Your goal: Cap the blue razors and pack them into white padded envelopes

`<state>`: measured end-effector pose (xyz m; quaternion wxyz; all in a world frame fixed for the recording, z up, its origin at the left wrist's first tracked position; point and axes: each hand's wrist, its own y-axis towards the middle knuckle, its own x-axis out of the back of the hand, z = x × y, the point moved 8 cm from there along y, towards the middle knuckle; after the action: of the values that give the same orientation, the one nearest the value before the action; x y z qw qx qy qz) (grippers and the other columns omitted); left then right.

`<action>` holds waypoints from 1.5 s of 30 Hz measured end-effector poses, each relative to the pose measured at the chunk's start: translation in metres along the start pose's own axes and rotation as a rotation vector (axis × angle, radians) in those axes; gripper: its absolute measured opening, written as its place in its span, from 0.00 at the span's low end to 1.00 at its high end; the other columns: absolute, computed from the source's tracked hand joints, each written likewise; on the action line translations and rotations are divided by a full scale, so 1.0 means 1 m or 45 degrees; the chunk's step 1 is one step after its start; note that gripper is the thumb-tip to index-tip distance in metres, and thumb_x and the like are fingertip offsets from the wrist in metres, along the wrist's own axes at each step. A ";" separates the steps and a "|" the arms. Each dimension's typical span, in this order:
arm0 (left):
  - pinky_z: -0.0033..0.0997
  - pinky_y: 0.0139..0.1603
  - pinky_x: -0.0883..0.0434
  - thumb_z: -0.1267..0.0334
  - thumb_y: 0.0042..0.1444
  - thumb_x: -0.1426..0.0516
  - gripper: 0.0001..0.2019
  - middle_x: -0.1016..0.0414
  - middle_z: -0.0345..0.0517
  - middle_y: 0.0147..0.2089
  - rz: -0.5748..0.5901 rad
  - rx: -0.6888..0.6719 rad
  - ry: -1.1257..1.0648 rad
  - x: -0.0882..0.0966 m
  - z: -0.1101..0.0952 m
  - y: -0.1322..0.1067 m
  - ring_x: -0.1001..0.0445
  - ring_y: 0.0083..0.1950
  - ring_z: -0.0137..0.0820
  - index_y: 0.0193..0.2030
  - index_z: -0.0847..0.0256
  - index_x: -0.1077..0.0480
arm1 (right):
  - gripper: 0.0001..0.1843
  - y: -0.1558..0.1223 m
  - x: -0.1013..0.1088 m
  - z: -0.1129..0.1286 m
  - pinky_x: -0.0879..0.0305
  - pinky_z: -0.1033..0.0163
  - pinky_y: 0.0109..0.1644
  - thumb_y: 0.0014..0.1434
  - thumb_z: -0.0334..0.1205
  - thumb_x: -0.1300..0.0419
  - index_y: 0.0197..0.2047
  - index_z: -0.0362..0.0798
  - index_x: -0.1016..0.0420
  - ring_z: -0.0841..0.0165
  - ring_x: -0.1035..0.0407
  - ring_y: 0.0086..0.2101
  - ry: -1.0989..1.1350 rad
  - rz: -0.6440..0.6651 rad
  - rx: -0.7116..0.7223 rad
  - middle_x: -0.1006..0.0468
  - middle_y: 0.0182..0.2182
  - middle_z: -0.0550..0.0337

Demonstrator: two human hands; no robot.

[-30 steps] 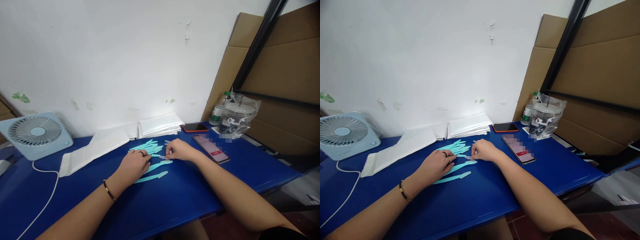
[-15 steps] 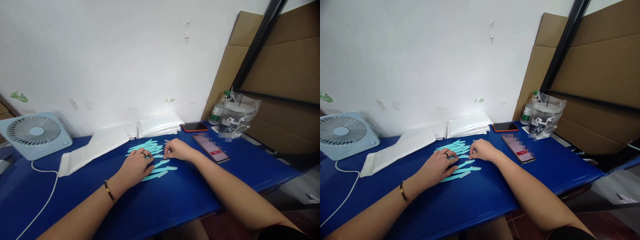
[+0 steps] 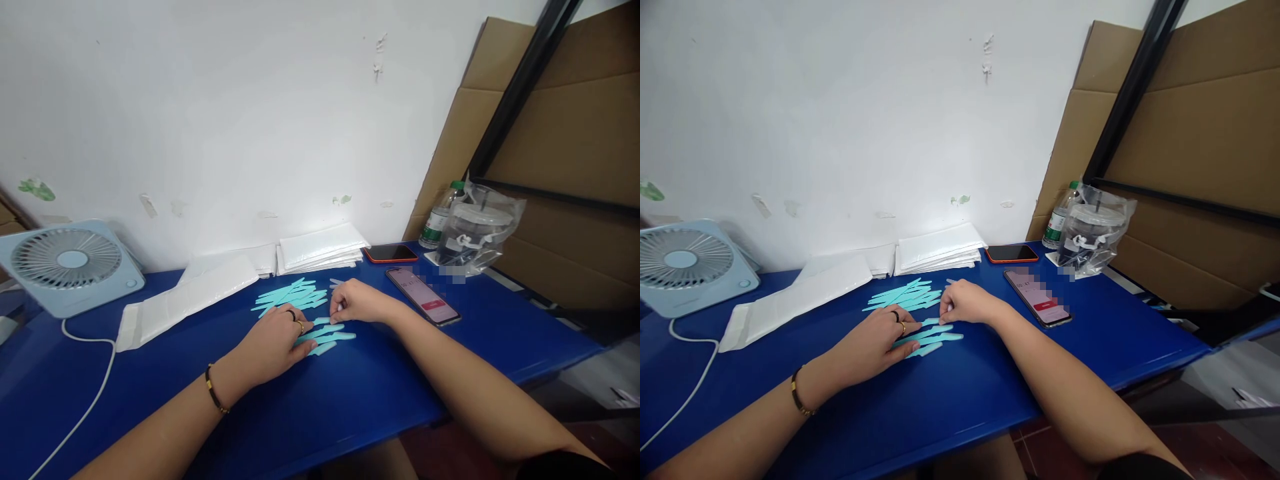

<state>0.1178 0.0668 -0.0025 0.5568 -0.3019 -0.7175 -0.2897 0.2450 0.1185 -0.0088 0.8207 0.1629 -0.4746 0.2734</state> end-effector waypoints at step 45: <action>0.34 0.52 0.35 0.47 0.62 0.58 0.25 0.36 0.47 0.57 0.067 -0.066 -0.004 0.000 0.022 -0.003 0.36 0.56 0.37 0.61 0.52 0.41 | 0.06 0.002 0.010 0.007 0.38 0.68 0.35 0.53 0.38 0.38 0.33 0.49 0.20 0.72 0.30 0.30 -0.032 -0.233 0.228 0.22 0.29 0.60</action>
<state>0.1018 0.0816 -0.0077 0.5551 -0.3357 -0.7024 -0.2929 0.2427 0.1196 0.0032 0.8184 0.2813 -0.4416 0.2367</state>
